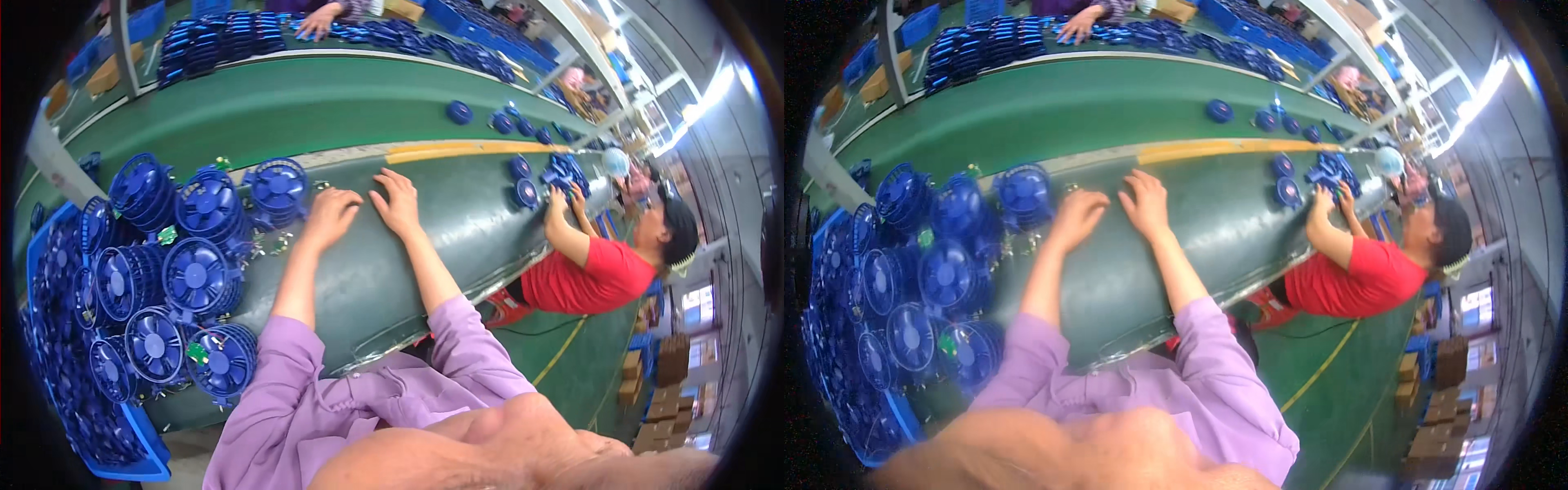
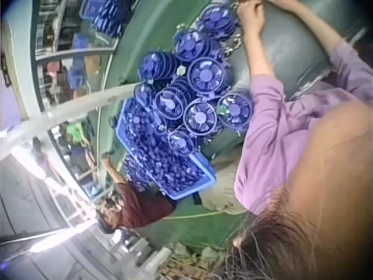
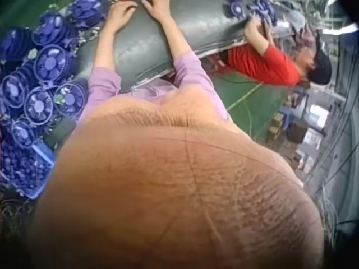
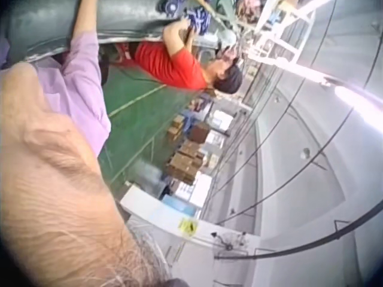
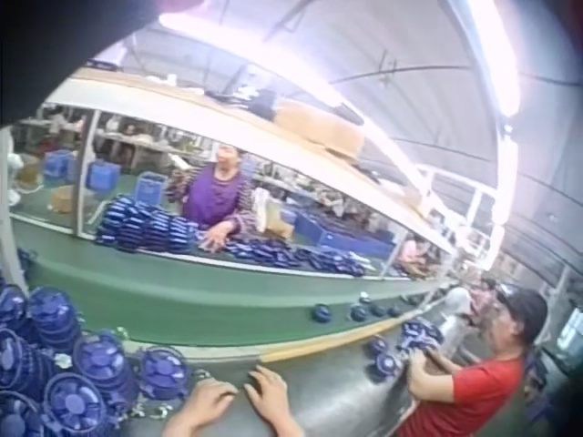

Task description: The person assembles portable fans by pressing fan grilles onto fan bodies by hand and stacking the assembled fans on the conveyor table.

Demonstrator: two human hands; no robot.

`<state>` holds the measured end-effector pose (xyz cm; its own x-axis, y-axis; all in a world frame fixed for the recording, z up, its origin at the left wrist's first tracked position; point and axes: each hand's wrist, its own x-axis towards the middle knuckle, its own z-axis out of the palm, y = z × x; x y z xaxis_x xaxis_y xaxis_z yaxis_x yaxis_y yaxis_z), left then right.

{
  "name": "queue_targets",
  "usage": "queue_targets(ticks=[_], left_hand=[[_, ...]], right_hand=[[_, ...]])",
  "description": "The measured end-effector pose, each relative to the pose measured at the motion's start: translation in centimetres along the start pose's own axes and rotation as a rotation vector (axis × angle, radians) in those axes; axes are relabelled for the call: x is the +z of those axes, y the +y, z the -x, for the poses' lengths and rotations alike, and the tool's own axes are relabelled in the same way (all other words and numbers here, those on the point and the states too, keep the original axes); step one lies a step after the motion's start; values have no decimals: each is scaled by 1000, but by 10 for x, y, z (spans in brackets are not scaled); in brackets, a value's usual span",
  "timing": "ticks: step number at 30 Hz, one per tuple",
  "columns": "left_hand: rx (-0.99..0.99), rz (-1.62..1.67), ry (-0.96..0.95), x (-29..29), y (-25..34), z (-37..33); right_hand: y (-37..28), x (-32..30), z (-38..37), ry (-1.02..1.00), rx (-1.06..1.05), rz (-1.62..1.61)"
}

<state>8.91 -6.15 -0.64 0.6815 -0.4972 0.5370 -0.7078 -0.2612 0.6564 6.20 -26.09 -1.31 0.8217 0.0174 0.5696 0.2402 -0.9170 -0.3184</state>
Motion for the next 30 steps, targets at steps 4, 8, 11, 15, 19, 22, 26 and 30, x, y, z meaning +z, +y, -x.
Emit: queue_targets(ticks=[4,8,11,15,19,22,26,30], left_hand=[[44,-43,39,-2,5,1],[-45,-26,37,-4,14,2],[-46,-89,54,-6,14,5],[-109,34,32,2,20,2],[-191,160,55,3,7,8],[-227,171,43,3,4,8],[-193,84,35,-1,8,3],[-201,85,11,-2,12,1]], right_hand=[[-1,-3,2,12,27,-32],[2,-1,4,33,49,-33],[2,4,4,43,45,-66],[18,5,6,120,9,-157],[15,6,5,109,-12,-210],[11,4,6,74,33,-221],[10,0,4,85,21,-226],[11,-1,3,58,59,-219]])
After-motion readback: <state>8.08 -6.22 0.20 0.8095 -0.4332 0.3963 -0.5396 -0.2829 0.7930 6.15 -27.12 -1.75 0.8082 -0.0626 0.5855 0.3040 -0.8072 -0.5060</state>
